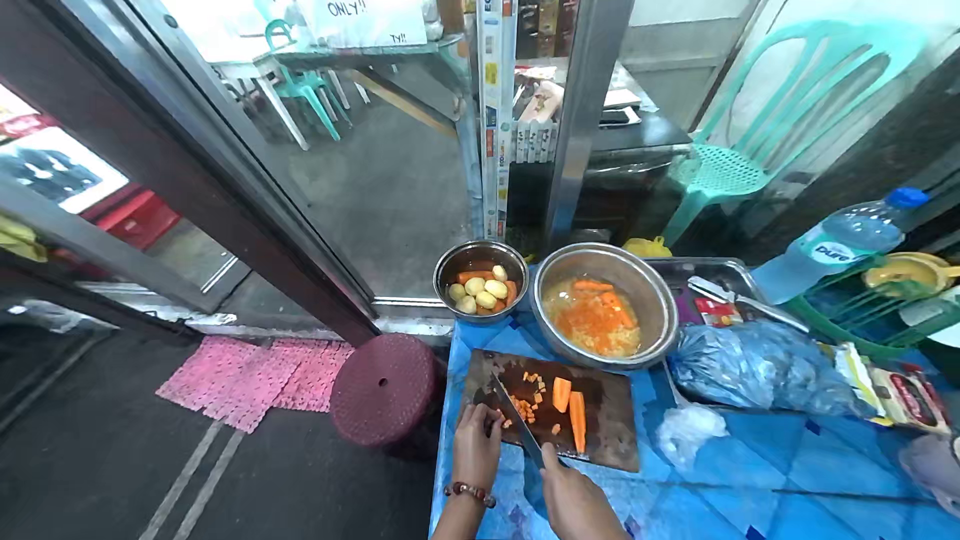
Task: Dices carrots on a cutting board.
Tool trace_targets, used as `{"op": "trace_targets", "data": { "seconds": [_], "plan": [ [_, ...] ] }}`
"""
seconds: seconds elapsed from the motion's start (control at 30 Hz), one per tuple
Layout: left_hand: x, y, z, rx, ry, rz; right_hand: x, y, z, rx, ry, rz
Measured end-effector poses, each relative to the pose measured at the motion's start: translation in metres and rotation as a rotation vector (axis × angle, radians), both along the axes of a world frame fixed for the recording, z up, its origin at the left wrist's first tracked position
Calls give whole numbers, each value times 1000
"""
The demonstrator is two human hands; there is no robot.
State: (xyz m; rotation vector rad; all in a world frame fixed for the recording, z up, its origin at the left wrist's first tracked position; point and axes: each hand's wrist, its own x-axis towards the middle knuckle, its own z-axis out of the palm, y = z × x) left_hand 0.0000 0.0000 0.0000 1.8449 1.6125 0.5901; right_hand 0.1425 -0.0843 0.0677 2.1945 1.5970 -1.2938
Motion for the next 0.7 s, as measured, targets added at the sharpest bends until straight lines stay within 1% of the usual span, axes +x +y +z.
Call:
{"op": "trace_targets", "data": {
  "seconds": [0.17, 0.43, 0.5, 0.6, 0.7],
  "plan": [
    [-1, 1, 6, -47, 19, -20, -6, -11, 8, 18, -9, 28],
    [-3, 2, 10, -61, 43, -31, -11, -4, -8, 21, -33, 54],
    [-2, -2, 10, -71, 24, -22, -7, -5, -14, 36, 20, 14],
    [-1, -7, 7, -68, 6, -11, 0, -7, -25, 63, 164, -48],
    [1, -7, 8, -72, 21, 8, 2, -8, -18, 87, 118, -5]
  ]
}}
